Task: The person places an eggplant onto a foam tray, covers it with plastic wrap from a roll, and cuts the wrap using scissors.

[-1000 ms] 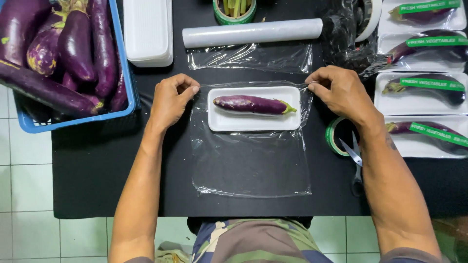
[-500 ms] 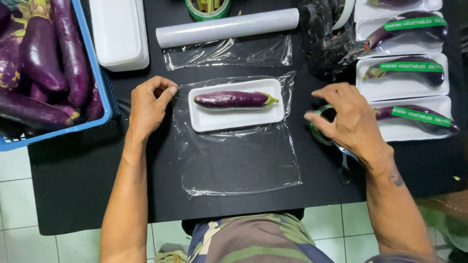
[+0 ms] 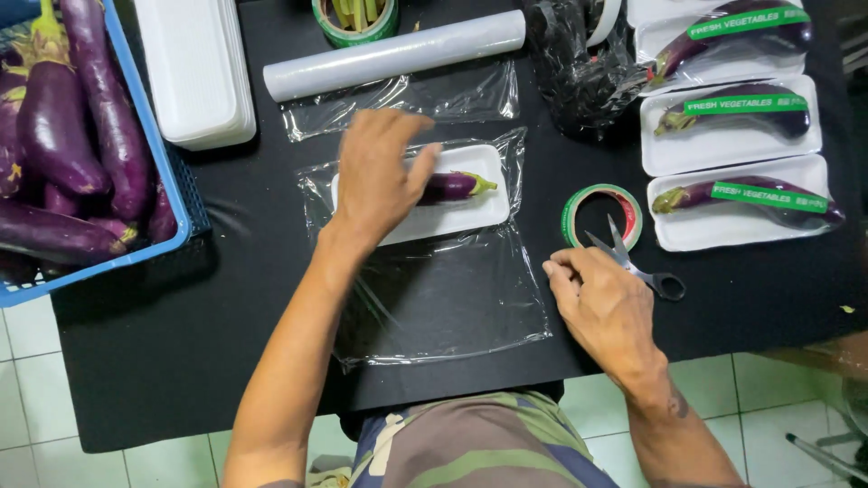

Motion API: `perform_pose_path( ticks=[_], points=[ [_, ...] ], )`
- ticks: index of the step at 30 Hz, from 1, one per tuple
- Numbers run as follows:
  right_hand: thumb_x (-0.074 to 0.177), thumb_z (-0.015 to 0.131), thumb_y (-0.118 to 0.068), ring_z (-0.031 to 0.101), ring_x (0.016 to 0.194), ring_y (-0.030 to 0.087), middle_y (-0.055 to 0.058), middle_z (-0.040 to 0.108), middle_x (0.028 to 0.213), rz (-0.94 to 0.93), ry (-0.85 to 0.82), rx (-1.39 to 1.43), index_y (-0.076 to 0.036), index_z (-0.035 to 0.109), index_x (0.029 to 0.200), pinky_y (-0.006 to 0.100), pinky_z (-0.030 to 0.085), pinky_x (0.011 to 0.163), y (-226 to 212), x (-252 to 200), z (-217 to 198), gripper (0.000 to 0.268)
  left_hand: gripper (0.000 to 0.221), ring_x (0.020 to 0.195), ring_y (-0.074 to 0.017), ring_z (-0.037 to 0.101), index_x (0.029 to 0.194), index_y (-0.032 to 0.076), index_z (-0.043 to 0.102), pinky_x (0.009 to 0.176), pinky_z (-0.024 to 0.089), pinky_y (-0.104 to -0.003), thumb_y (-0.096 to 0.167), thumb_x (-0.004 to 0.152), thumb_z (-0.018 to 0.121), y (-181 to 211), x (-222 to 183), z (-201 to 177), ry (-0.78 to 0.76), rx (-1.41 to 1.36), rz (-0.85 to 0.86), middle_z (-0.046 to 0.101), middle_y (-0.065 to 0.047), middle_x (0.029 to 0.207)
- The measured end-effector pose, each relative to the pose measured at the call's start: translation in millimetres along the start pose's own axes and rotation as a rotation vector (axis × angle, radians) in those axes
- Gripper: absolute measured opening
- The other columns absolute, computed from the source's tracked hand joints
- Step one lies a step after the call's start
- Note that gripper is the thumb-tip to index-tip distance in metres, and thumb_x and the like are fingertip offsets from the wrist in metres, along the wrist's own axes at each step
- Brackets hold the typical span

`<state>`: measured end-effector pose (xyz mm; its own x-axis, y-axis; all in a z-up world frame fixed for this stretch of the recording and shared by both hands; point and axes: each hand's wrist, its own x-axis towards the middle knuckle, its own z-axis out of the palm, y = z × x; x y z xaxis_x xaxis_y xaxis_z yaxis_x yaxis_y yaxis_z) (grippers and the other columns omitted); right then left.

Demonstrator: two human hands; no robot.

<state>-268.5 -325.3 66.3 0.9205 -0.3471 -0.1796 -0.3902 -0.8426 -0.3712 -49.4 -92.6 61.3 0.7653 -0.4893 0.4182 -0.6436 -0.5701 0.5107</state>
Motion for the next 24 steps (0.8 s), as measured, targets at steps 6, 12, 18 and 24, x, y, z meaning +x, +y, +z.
perform_pose_path(
  ticks=[6,12,18,24],
  points=[
    [0.093,0.068,-0.045,0.066,0.074,0.021,-0.009,0.067,0.076,0.276,-0.197,0.069,-0.024,0.068,0.08,0.039,0.048,0.068,-6.3,-50.7,-0.6,0.024,0.032,0.091,-0.0412,0.059,0.1,0.005,0.074,0.07,0.048,-0.054,0.036,0.092,0.076,27.3,59.9,81.7,-0.431,0.037,-0.078,0.069,-0.016,0.094],
    [0.092,0.061,-0.056,0.068,0.074,0.018,-0.008,0.069,0.069,0.573,-0.441,0.154,-0.021,0.077,0.087,0.035,0.05,0.077,-3.5,-51.9,-8.9,0.039,0.011,0.085,-0.0391,0.062,0.077,0.012,0.071,0.066,0.051,-0.051,0.023,0.079,0.073,14.8,69.2,121.2,-0.506,0.059,-0.117,0.07,-0.011,0.087],
    [0.09,0.066,-0.049,0.062,0.068,0.015,-0.005,0.066,0.066,0.548,-0.436,0.269,-0.02,0.074,0.079,0.033,0.047,0.07,-2.0,-49.0,-5.6,0.032,0.015,0.075,-0.0367,0.068,0.076,0.007,0.072,0.06,0.054,-0.05,0.009,0.085,0.061,14.7,67.8,122.5,-0.48,-0.034,-0.116,0.072,-0.015,0.083],
    [0.089,0.075,-0.031,0.043,0.058,0.008,-0.005,0.053,0.059,0.467,-0.281,0.474,-0.012,0.074,0.072,0.027,0.039,0.057,14.5,-67.3,10.4,0.026,0.012,0.073,-0.0306,0.066,0.074,0.009,0.065,0.06,0.053,-0.048,0.005,0.084,0.06,18.3,68.9,116.3,-0.489,-0.072,-0.173,0.071,-0.011,0.079]
  ],
)
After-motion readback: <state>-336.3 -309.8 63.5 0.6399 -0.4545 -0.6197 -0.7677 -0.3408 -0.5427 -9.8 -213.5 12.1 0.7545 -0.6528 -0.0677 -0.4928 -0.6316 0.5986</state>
